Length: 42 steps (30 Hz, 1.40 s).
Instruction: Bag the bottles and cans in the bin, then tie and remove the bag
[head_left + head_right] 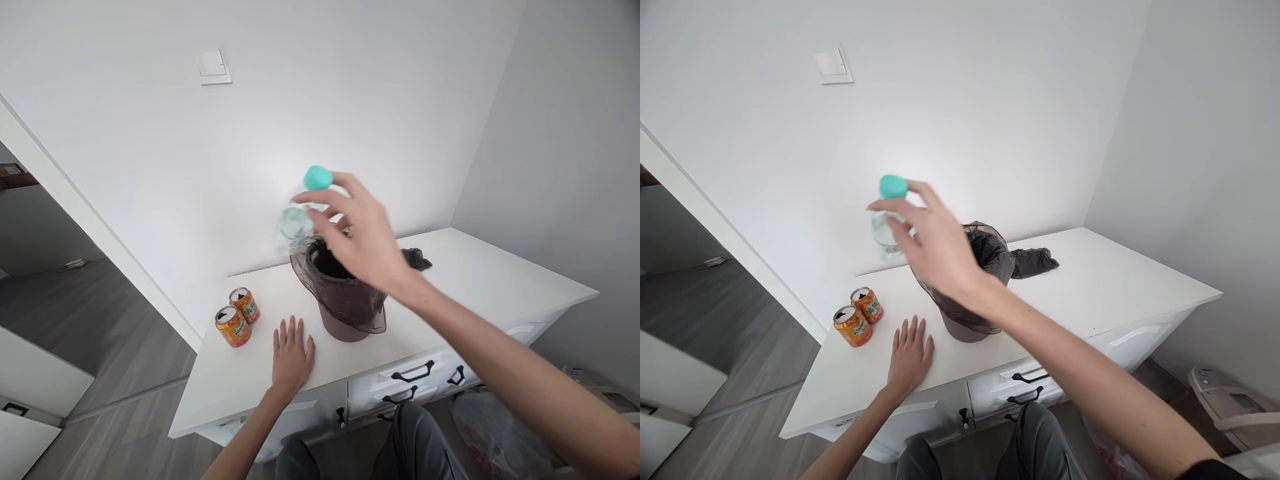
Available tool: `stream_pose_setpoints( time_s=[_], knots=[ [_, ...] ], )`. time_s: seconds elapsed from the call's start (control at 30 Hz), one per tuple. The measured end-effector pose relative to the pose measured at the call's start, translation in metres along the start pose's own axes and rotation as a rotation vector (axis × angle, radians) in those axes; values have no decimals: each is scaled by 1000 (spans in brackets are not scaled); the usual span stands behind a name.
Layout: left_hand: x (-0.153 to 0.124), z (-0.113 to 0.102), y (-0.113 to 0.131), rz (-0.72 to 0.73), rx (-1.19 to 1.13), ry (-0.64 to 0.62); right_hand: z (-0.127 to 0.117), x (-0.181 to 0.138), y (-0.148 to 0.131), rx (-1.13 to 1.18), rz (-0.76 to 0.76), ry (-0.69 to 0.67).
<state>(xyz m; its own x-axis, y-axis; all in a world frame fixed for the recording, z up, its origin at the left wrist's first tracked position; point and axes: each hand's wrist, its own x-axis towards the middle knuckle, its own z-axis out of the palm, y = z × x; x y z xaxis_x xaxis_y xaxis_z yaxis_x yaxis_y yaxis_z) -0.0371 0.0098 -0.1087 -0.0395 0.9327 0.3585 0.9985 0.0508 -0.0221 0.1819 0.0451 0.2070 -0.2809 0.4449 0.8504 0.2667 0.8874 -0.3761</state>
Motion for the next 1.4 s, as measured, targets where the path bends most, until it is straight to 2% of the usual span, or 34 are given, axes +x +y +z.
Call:
stream_pose_setpoints(
  time_s=[0.1,0.2,0.33,0.43,0.63,0.73,0.83,1.0,1.1,1.17,1.27,1.4],
  knots=[
    [1,-2,0,-4,8,-11,-35,-8,21,-76,13,26],
    [1,-5,0,-10,15,-19,-51,-24,47,-170,46,-89],
    [1,-5,0,-3,34,-29,-56,-45,75,-324,42,-352],
    [1,-5,-1,-1,39,-34,-58,-53,85,-449,49,-507],
    [1,-5,-1,4,46,-51,-64,-53,84,-490,-6,-639],
    [1,-6,-1,5,47,-40,-66,-54,80,-446,-65,-668],
    [1,-5,-1,7,43,-22,-66,-57,75,-348,-68,-628],
    [1,-5,-1,12,34,-8,-61,-60,64,-148,-9,-369],
    [0,-6,0,10,37,-4,-55,-58,54,-193,24,-287],
    [0,-7,1,8,42,-7,-50,-58,49,-313,72,-304],
    [0,-7,1,7,47,-14,-43,-59,45,-487,161,-420],
    [-1,-4,1,7,37,-1,-34,-62,50,-481,195,-558]
  ],
)
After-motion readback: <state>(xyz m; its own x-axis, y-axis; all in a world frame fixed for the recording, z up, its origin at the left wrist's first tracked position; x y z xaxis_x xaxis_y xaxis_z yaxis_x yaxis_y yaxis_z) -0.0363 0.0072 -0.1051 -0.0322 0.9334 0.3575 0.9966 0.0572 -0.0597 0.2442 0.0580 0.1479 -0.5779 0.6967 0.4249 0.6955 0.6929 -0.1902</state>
